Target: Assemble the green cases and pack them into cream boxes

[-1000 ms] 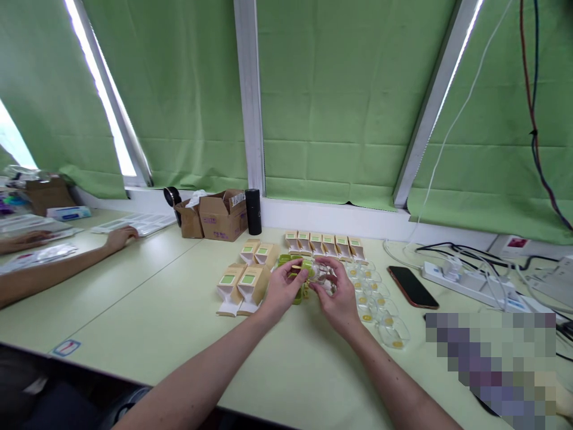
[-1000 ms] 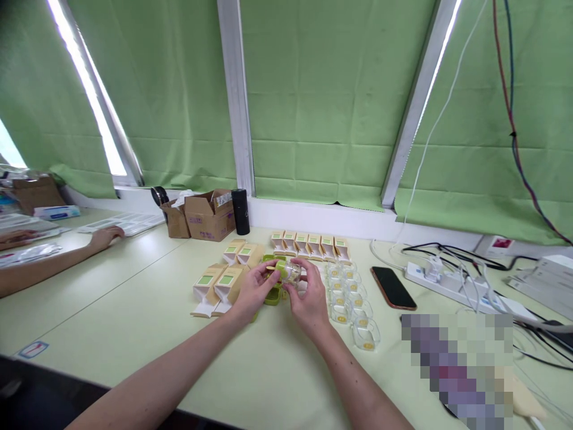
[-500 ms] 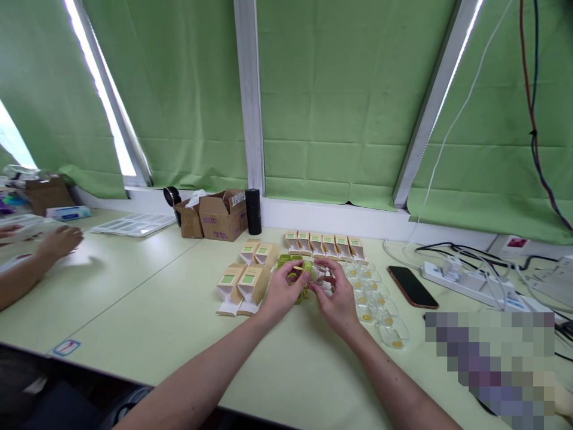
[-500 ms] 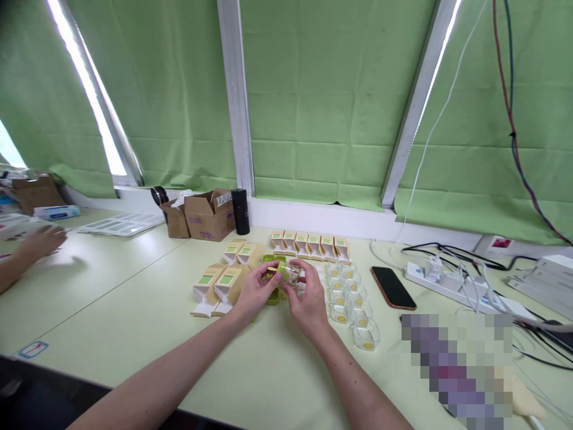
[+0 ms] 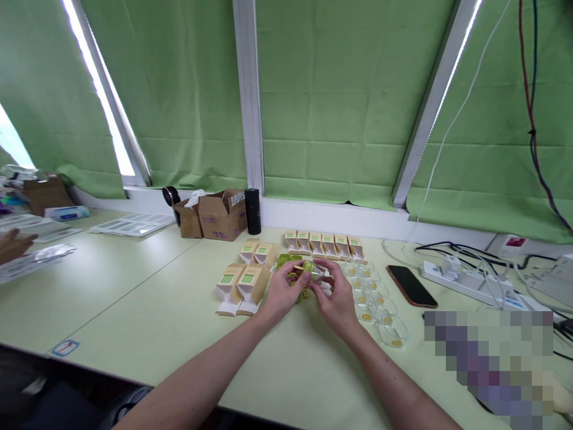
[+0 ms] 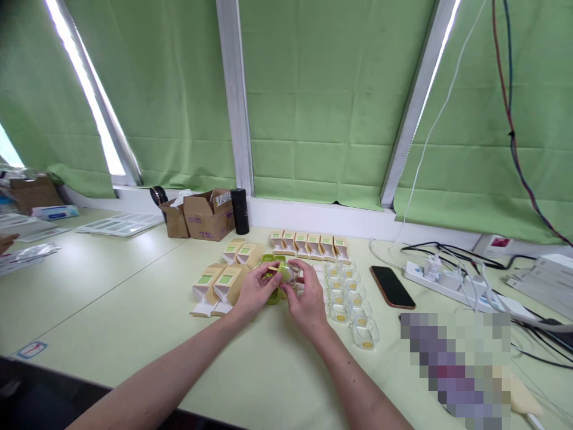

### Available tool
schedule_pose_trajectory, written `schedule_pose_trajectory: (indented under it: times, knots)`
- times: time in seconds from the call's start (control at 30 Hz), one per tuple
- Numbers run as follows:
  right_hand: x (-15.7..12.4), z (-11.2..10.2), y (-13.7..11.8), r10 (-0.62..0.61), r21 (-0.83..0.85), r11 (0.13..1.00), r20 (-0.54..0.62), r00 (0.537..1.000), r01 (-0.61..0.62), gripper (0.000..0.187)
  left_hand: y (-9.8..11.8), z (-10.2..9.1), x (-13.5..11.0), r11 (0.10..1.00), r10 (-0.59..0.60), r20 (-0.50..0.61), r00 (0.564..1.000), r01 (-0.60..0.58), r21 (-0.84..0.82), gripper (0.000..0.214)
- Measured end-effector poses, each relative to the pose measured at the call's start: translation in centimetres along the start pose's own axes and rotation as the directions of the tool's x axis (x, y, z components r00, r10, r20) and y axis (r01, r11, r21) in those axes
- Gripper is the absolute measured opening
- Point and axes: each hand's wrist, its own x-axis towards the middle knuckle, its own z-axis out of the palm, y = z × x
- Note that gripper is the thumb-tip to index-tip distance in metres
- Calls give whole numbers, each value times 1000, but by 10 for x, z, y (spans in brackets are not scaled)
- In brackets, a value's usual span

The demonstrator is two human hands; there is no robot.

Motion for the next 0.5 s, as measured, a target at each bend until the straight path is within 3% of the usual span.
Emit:
schedule_pose_trajectory:
  times: [0.17, 0.33, 0.5]
  knots:
    - [-1, 0, -1, 26, 31, 999, -17, 1000, -26, 39, 6, -1, -2, 994, -38, 23, 999, 40, -105, 65]
    - [0, 1, -1, 94, 131, 987, -21, 995, -90, 38, 9, -3, -3, 985, 28, -23, 999, -32, -168, 53]
    - [2, 2, -2, 152, 280, 949, -9, 988, -143, 39, 8, -4, -4, 981, 69, 17, 997, -65, -182, 49]
